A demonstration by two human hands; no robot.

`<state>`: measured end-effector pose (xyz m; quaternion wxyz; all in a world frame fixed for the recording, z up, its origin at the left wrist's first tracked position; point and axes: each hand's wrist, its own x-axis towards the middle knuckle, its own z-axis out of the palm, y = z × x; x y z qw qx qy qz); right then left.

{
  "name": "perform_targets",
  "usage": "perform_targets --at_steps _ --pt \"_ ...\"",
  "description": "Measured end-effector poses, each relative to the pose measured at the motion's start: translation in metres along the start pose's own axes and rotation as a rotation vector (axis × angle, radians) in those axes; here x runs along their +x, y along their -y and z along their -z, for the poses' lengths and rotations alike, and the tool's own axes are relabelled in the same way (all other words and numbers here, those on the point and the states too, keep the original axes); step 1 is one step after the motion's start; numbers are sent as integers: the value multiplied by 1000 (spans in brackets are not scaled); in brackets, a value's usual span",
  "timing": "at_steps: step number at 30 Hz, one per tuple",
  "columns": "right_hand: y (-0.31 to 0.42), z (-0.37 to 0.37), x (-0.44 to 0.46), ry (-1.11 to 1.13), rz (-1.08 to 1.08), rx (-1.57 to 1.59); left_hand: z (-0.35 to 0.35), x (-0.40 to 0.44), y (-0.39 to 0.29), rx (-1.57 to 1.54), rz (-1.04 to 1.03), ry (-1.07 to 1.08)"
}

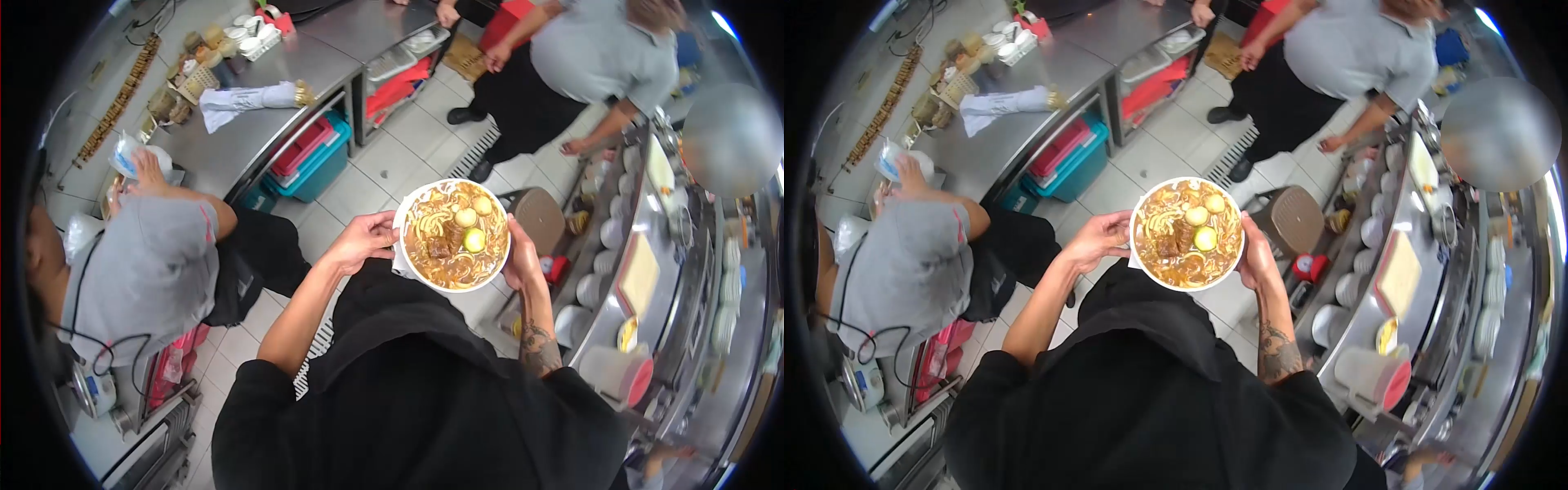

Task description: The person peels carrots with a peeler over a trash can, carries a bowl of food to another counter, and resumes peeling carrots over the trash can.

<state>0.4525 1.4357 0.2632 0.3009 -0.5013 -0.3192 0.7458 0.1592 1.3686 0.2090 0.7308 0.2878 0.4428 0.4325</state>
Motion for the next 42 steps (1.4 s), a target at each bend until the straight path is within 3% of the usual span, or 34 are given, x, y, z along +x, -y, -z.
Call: perform_targets --at_steps 10,14,26,28,34,42 --pt "104 -92 247 279 -132 -41 123 108 -120 14 -35 -248" --pt "152 -150 341 375 -214 -201 177 154 -161 -32 -83 -365" --pt "206 -287 638 701 -359 -586 281 271 -209 -358 -222 -721" --pt "209 -306 667 744 -296 -701 301 295 -196 -412 -310 -714" --pt "207 -356 714 850 -405 -867 318 315 -189 -531 -340 -869" --pt "190 -375 728 900 -551 -765 325 321 -181 -606 -347 -986"
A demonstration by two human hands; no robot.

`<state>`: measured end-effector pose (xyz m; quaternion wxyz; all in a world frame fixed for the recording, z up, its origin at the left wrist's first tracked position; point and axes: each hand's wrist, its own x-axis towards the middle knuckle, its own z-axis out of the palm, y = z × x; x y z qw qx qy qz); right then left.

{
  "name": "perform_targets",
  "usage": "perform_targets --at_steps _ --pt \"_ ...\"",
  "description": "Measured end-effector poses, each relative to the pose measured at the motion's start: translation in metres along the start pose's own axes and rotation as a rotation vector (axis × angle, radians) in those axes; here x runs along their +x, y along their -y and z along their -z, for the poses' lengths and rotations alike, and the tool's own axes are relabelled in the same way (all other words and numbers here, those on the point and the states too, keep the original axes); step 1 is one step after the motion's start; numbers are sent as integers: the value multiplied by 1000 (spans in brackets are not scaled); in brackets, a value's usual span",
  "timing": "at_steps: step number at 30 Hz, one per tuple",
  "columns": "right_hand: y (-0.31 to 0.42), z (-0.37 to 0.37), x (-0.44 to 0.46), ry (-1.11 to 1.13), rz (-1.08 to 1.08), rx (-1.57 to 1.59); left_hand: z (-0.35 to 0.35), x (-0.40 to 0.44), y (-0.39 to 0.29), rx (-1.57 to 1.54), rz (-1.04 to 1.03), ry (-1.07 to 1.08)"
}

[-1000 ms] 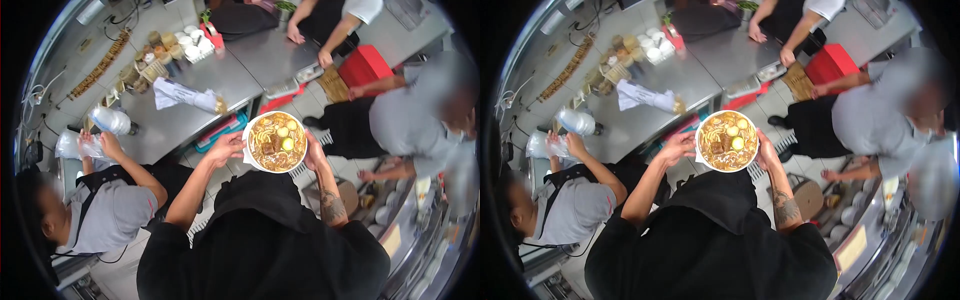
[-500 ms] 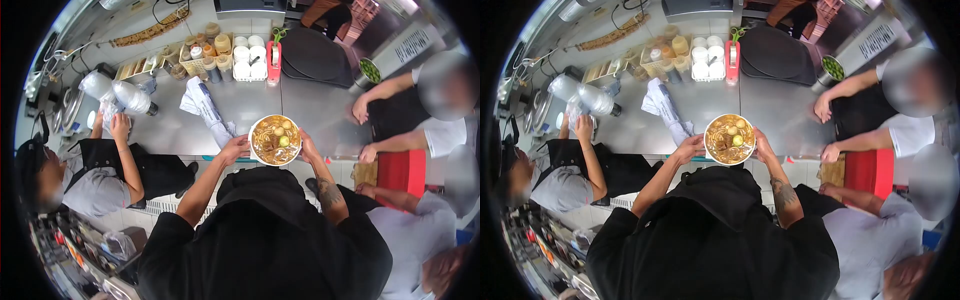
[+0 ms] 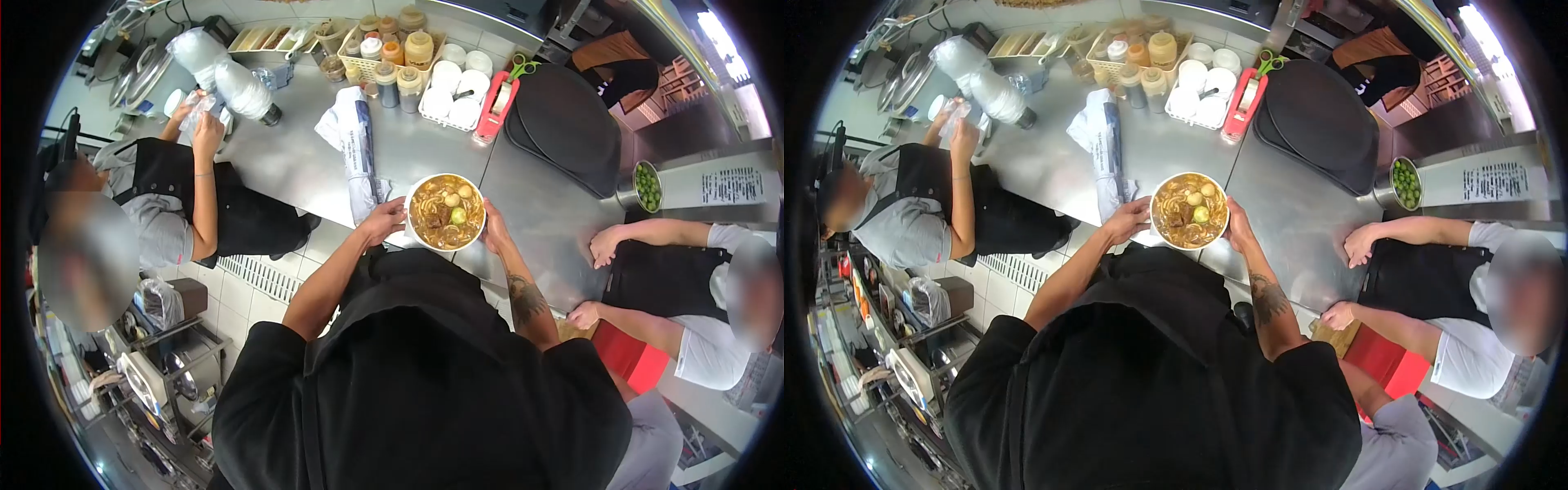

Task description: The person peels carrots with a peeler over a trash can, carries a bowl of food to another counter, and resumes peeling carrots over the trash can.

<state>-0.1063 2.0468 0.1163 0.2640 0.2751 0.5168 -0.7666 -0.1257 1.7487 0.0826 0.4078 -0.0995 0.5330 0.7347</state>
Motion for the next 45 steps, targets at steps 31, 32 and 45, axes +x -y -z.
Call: perform_targets --at_steps 31,32,45 --pt "-22 -194 -90 -555 801 -357 156 54 -97 678 -384 -589" --pt "-27 -213 -70 -458 862 -518 163 59 -89 677 -383 -558" --pt "-81 -298 90 -529 327 -1430 216 -72 -44 454 -91 -231"
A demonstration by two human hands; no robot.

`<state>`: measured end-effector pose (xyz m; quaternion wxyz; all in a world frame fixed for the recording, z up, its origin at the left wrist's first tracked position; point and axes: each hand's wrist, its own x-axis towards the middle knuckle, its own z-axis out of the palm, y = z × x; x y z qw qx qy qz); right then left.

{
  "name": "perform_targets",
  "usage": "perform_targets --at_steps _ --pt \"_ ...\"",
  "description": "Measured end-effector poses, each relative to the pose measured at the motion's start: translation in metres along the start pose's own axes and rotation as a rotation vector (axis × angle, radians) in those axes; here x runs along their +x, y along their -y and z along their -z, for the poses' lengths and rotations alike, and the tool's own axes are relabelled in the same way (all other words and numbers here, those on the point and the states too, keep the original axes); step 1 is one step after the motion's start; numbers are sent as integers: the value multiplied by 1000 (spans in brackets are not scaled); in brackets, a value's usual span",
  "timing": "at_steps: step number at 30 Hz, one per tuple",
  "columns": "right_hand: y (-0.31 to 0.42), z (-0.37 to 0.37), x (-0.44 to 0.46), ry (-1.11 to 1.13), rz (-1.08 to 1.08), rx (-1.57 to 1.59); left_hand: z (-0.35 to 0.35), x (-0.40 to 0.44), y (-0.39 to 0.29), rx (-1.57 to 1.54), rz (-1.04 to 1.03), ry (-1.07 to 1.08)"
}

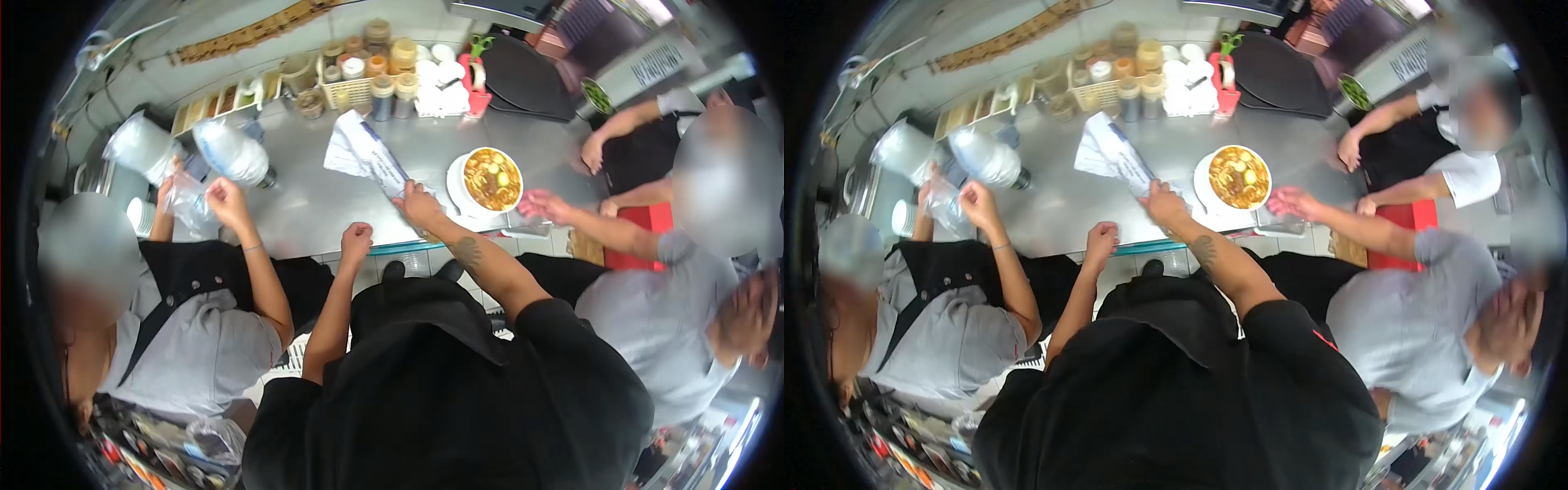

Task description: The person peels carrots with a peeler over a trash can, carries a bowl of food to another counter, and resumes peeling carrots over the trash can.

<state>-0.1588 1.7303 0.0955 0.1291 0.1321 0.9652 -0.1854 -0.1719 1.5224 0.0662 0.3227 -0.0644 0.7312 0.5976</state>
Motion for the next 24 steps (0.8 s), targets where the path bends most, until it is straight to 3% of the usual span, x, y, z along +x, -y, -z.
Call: perform_targets --at_steps 2,4,6,7,9,12,15,17,19,21,24 --pt "-2 2 -3 -14 -20 5 -6 16 -4 69 -89 -32" --pt "0 3 -5 -5 -7 52 -22 62 -5 178 -363 -188" --pt "-3 8 -12 37 11 75 -38 85 -48 468 -408 -296" --pt "-3 10 -15 86 30 91 -44 96 -60 476 -414 -286" --pt "-7 1 -23 81 25 106 -59 110 -78 632 -203 -282" --pt "-10 -2 -34 86 -7 112 -63 111 -91 742 -193 -172" --pt "-10 -13 -50 87 -78 72 -61 113 -89 726 -204 -136" --pt "-18 -24 -60 36 55 -184 -55 125 -80 720 -268 -143" --pt "-9 19 -79 131 20 -115 -47 145 -74 539 -340 64" --pt "-17 34 -72 247 37 -26 -42 132 -87 445 -281 131" --pt "-14 47 -44 119 65 165 -42 120 -100 362 -198 199"
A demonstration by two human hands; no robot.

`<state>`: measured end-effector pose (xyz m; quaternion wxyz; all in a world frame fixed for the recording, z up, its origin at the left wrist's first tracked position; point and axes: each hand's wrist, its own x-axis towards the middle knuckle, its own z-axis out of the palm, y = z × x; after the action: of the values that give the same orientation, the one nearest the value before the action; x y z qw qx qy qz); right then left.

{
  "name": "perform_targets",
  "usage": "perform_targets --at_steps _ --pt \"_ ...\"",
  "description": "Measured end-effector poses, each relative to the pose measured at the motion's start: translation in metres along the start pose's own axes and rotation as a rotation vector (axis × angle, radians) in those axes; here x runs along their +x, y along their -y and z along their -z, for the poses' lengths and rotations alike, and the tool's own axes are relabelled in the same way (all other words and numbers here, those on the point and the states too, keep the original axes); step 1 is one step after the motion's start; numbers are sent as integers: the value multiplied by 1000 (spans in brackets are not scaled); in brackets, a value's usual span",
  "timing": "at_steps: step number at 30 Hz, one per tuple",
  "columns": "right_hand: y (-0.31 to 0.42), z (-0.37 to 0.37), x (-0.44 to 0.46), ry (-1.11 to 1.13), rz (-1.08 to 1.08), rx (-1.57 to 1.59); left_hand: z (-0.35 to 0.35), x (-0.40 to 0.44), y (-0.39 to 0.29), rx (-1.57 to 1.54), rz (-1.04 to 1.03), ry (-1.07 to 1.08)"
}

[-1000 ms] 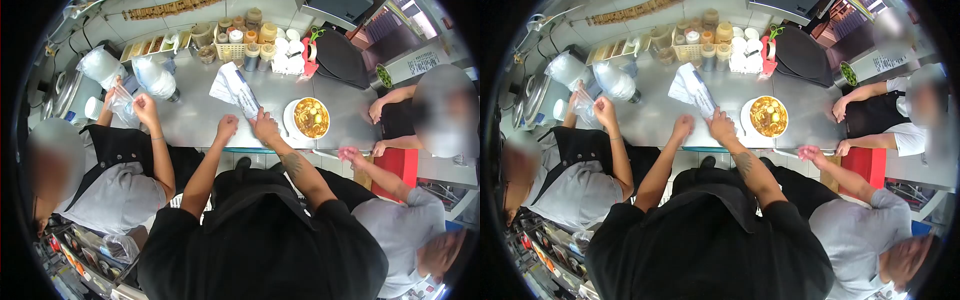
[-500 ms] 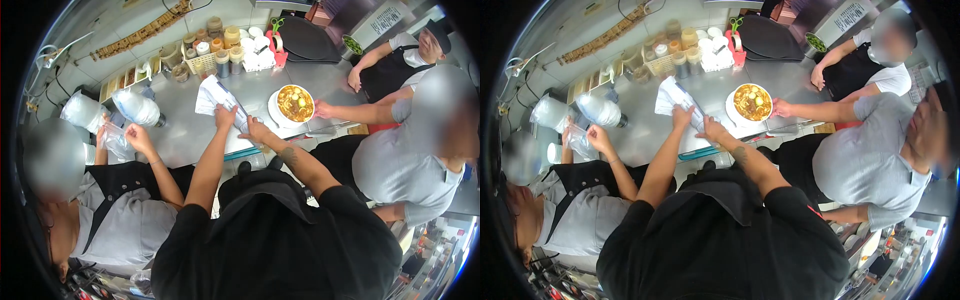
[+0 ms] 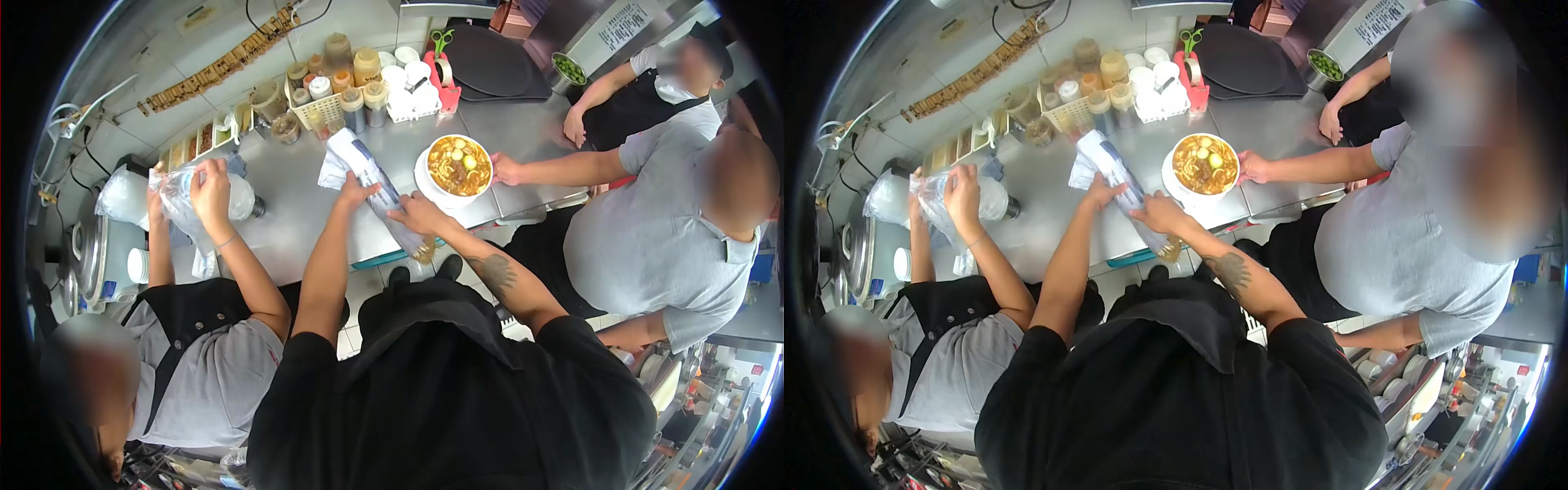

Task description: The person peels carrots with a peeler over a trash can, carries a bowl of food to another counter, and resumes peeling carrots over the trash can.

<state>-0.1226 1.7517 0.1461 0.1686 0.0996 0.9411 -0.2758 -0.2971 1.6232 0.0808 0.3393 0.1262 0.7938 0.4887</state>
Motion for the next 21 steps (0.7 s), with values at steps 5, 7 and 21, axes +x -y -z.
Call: perform_targets --at_steps 5,7,21 --pt "5 -25 60 -214 -73 67 -9 21 16 135 67 -43" --pt "5 -26 45 -242 225 -248 -29 71 76 118 -46 -145" --pt "14 62 -177 325 586 2316 -15 38 40 -88 -45 -16"
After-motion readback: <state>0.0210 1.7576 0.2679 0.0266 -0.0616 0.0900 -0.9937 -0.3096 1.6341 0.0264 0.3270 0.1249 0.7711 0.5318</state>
